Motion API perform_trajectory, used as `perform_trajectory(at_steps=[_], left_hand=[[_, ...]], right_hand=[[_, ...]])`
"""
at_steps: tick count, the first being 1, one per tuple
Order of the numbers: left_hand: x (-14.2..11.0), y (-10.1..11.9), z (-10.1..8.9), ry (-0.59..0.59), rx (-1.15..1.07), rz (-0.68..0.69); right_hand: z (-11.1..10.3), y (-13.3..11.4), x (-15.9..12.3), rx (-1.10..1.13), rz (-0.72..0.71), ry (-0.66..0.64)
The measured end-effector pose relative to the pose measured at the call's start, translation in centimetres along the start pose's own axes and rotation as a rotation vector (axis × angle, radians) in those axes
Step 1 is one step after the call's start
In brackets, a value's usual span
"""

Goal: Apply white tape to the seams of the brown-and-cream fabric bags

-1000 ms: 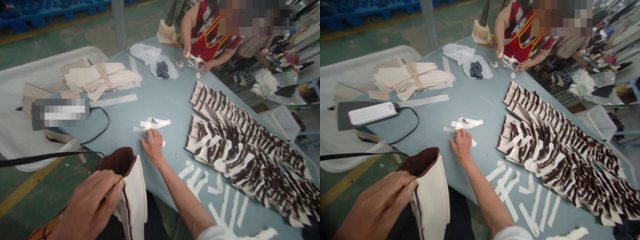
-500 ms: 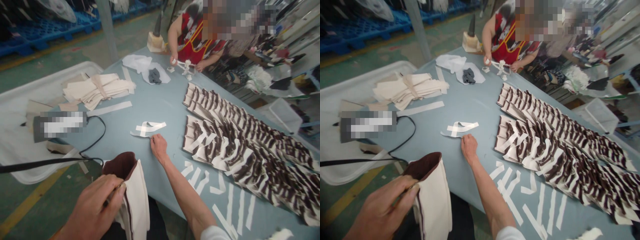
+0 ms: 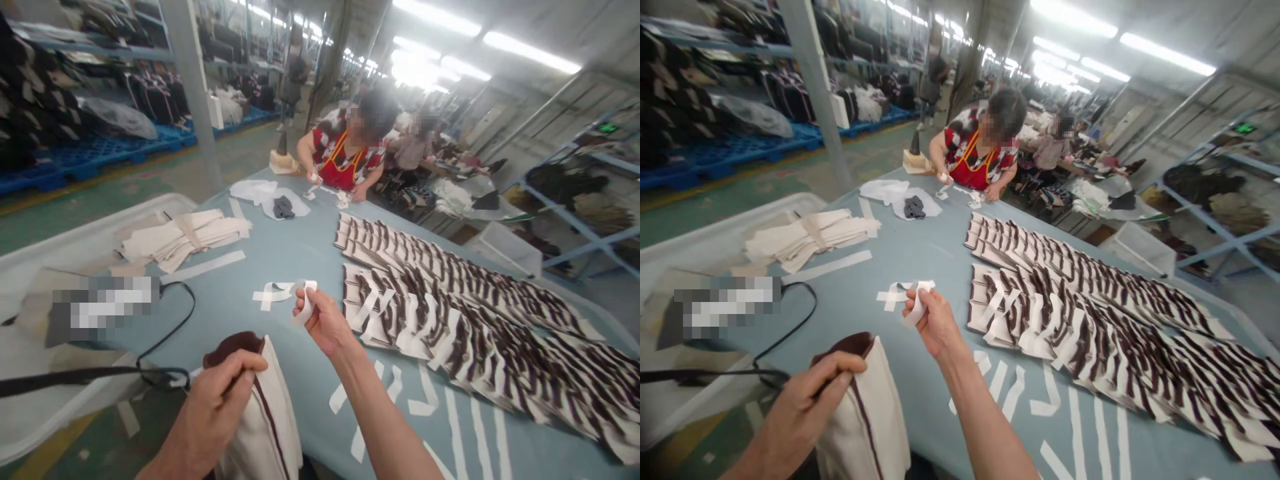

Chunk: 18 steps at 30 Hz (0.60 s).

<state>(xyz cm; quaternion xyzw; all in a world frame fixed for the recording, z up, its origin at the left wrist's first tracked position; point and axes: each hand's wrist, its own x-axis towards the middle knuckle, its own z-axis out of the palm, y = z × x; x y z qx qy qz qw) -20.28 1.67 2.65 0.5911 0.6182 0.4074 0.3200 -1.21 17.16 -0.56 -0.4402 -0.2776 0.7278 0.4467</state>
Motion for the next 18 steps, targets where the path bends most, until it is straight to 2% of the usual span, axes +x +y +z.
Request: perform_trajectory(at_steps=[5, 9, 12, 15, 18], left_hand=[[1.1, 2.1, 1.0, -0.098, -0.169, -0.106], [1.4, 3.5, 2.3, -0.159, -0.403, -0.212], [0.9, 4.1, 2.8, -0.107, -0.505, -0.254], [0.0, 4.6, 2.9, -0.032, -0.478, -0.270], [-0.9, 5.3, 2.9, -0.006, -0.453, -0.260]], right_hand=[[4.4, -2.1, -5.4, 0.293, -0.023, -0.032], [7.0, -2.0, -8.5, 0.526, 0.046, 0.068], [7.9, -1.8, -9.9, 0.551, 0.082, 0.134], [7.8, -1.8, -11.0, 0.586, 0.097, 0.175], [7.6, -1.9, -11.8, 0.630, 0.088, 0.219]])
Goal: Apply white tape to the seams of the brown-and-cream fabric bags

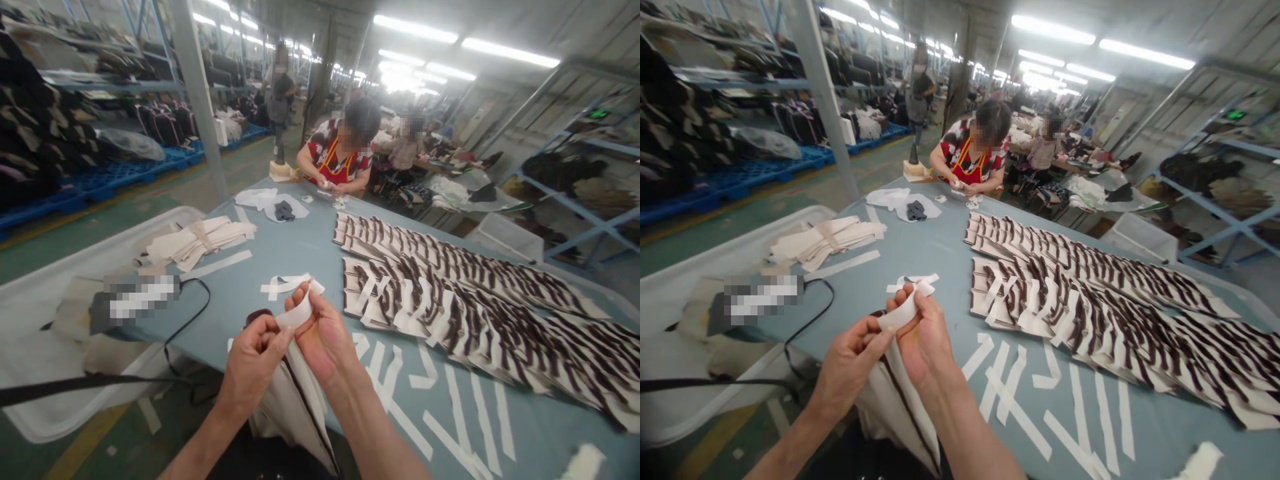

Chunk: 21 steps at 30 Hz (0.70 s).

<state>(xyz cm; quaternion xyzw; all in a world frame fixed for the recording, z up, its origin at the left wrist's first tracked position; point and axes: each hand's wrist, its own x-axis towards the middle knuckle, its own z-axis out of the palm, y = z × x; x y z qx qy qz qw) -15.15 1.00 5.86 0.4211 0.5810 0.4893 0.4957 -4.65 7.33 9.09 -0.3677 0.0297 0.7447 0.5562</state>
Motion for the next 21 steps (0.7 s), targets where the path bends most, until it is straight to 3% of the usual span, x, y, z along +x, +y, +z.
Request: perform_trajectory(at_steps=[8, 14, 18, 21], left_hand=[[-2.2, 0.4, -0.5, -0.012, -0.034, 0.061], [-4.8, 2.5, -1.9, -0.023, -0.026, 0.040], [-5.7, 3.8, -2.4, -0.038, 0.004, 0.064], [-5.2, 4.3, -3.0, -0.103, 0.054, 0.065]], right_hand=[[0.0, -0.2, -2.7, -0.016, -0.033, 0.037], [-2.8, 0.0, -3.7, -0.127, -0.078, -0.083], [-6.1, -0.4, -3.0, -0.364, -0.057, -0.232], [-9.0, -1.7, -2.6, -0.766, 0.070, -0.404]])
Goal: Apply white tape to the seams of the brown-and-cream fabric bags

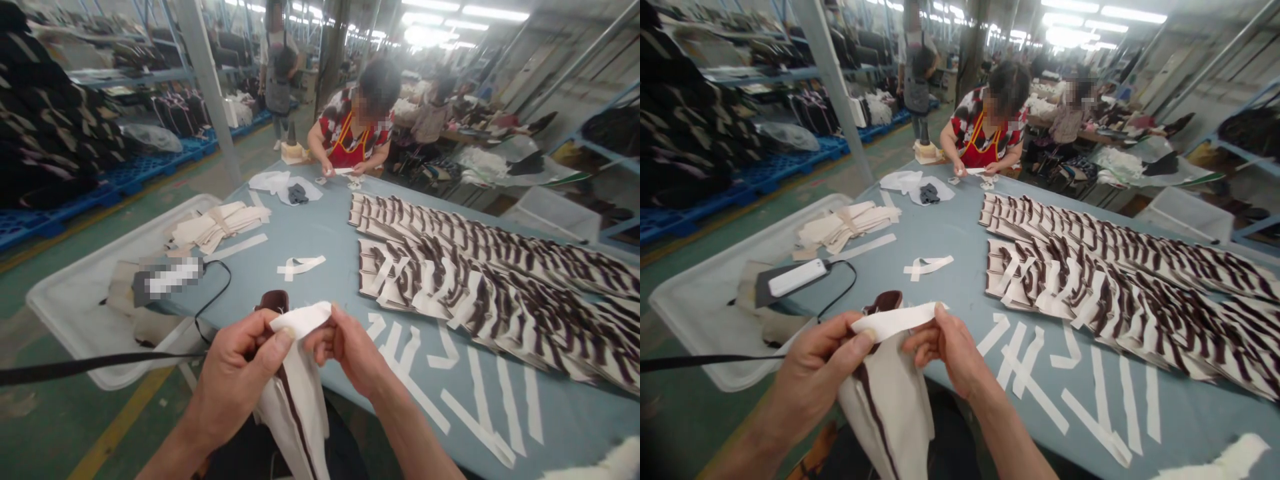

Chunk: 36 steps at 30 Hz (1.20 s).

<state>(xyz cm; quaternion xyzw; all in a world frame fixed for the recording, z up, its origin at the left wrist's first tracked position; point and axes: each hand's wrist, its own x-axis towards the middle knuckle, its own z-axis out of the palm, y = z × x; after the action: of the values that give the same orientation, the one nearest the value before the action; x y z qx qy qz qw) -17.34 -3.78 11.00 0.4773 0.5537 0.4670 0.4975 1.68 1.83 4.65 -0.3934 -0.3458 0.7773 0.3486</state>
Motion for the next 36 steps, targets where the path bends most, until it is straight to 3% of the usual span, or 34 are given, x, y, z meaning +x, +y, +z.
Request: perform_trajectory(at_steps=[2, 4, 7, 9, 11, 13, 16, 26, 31, 34, 36], left_hand=[[0.6, -0.1, -0.5, -0.024, 0.031, -0.028], [1.0, -0.3, -0.9, -0.037, 0.045, -0.065], [1.2, -0.7, -0.8, -0.037, 0.028, -0.119], [1.1, -0.8, -0.5, -0.048, 0.004, -0.139], [1.0, -0.7, -0.2, -0.059, -0.009, -0.111], [1.0, -0.5, 0.1, -0.068, -0.001, -0.053], [0.9, -0.3, 0.2, -0.068, 0.007, -0.010], [0.6, -1.9, -1.0, -0.082, -0.162, -0.066], [0.9, -1.4, -0.5, -0.036, -0.240, -0.077], [1.1, -2.2, -0.8, 0.038, -0.148, -0.105], [1.1, -3.1, -1.1, 0.042, -0.052, -0.097]], right_hand=[[-1.4, 0.3, -0.9, -0.357, 0.016, -0.030], [-1.9, 0.0, -1.9, -0.643, -0.135, 0.105], [-0.5, -1.2, -3.1, -0.843, -0.654, 0.329], [1.1, -2.2, -3.2, -0.938, -1.031, 0.330], [2.5, -2.7, -2.6, -1.047, -1.254, 0.267], [3.4, -2.7, -1.7, -1.118, -1.334, 0.229], [3.8, -1.8, -0.6, -1.120, -1.367, 0.236], [4.1, -1.2, 0.3, -0.968, -1.400, 0.199], [4.4, -0.5, 0.7, -0.571, -1.065, 0.338], [4.0, 0.6, 1.4, -0.322, -0.813, 0.515], [3.9, 2.0, 1.9, -0.219, -0.663, 0.550]])
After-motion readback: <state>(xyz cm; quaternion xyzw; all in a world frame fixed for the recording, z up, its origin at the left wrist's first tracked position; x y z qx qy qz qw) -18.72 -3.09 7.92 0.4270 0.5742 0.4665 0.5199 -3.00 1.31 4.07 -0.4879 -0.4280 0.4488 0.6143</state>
